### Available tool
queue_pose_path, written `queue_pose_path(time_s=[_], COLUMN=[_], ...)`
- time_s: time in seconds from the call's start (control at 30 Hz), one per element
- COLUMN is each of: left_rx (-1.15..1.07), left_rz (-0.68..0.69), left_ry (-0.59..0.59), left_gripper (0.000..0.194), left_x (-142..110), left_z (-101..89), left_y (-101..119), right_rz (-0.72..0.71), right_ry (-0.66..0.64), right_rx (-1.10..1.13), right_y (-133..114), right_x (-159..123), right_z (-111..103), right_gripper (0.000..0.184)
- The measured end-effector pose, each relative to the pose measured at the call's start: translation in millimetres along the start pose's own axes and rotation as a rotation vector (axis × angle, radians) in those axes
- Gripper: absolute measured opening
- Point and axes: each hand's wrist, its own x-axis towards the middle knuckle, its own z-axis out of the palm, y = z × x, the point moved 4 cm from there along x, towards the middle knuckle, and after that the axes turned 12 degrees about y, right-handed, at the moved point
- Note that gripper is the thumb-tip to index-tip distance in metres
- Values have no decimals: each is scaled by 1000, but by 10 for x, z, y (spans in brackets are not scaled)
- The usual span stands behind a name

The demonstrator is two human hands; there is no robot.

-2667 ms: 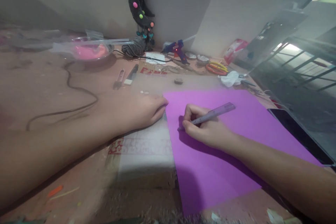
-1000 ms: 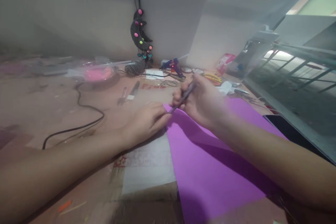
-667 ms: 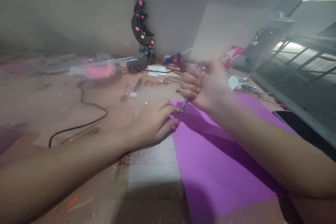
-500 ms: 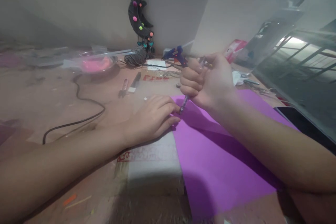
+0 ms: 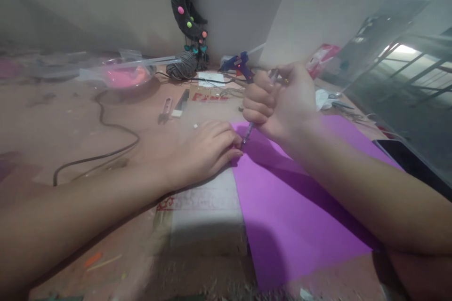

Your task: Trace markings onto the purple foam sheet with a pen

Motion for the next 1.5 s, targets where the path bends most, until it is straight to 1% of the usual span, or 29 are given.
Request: queue_pose_path(time_s=[0.1, 0.23, 0.4, 0.6, 0.7, 0.77, 0.87, 0.93, 0.97, 1.03, 1.1, 1.2, 1.27, 1.3, 1.33, 1.37, 1.43, 1.5], left_rx=[8, 15, 13, 2, 6, 5, -6, -11, -12, -4, 7, 9, -2, -11, -15, -19, -17, -3], left_rz=[-25, -43, -24, -50, -50, -40, -20, -24, -27, -33, -48, -97, -117, -119, -118, -112, -103, -95], left_ry=[-17, -35, -28, -45, -47, -42, -25, -21, -25, -53, -101, -193, -228, -230, -216, -207, -193, -183], left_gripper=[34, 35, 35, 35, 35, 35, 32, 27, 24, 21, 21, 23, 25, 26, 27, 28, 29, 32], left_x=[4, -1, -4, -6, -8, -10, -12, -12, -12, -11, -13, -29, -45, -53, -58, -64, -77, -94], left_z=[2, 3, -4, 5, 12, 15, 11, 6, 5, 11, 32, 82, 111, 120, 123, 128, 140, 154], left_y=[-4, -6, 5, 1, -4, -3, 4, 0, -5, -26, -64, -137, -175, -191, -207, -221, -254, -287], right_rz=[-6, 27, -24, -40, -59, -58, -13, -13, -44, -178, -335, -483, -636, -736, -801, -836, -819, -758], right_ry=[11, 25, -2, 14, 1, 1, 20, 23, 27, 69, 142, 175, 202, 230, 253, 258, 274, 390], right_rx=[20, 81, -55, -117, -163, -143, -44, 0, -13, -96, -200, -277, -382, -482, -642, -778, -1069, -1277], right_y=[3, 8, -5, -4, 7, 22, 13, -81, -168, -410, -676, -954, -1063, -1100, -1112, -1110, -1089, -1102], right_x=[-13, -30, -24, 7, 14, 10, -13, -43, -60, -96, -141, -253, -406, -513, -625, -743, -980, -1218], right_z=[19, 43, 36, -19, -9, 11, 35, 43, 41, 18, -14, -63, -158, -240, -344, -476, -825, -1270], right_gripper=[54, 48, 53, 48, 52, 56, 56, 56, 56, 52, 48, 56, 62, 62, 60, 58, 48, 51])
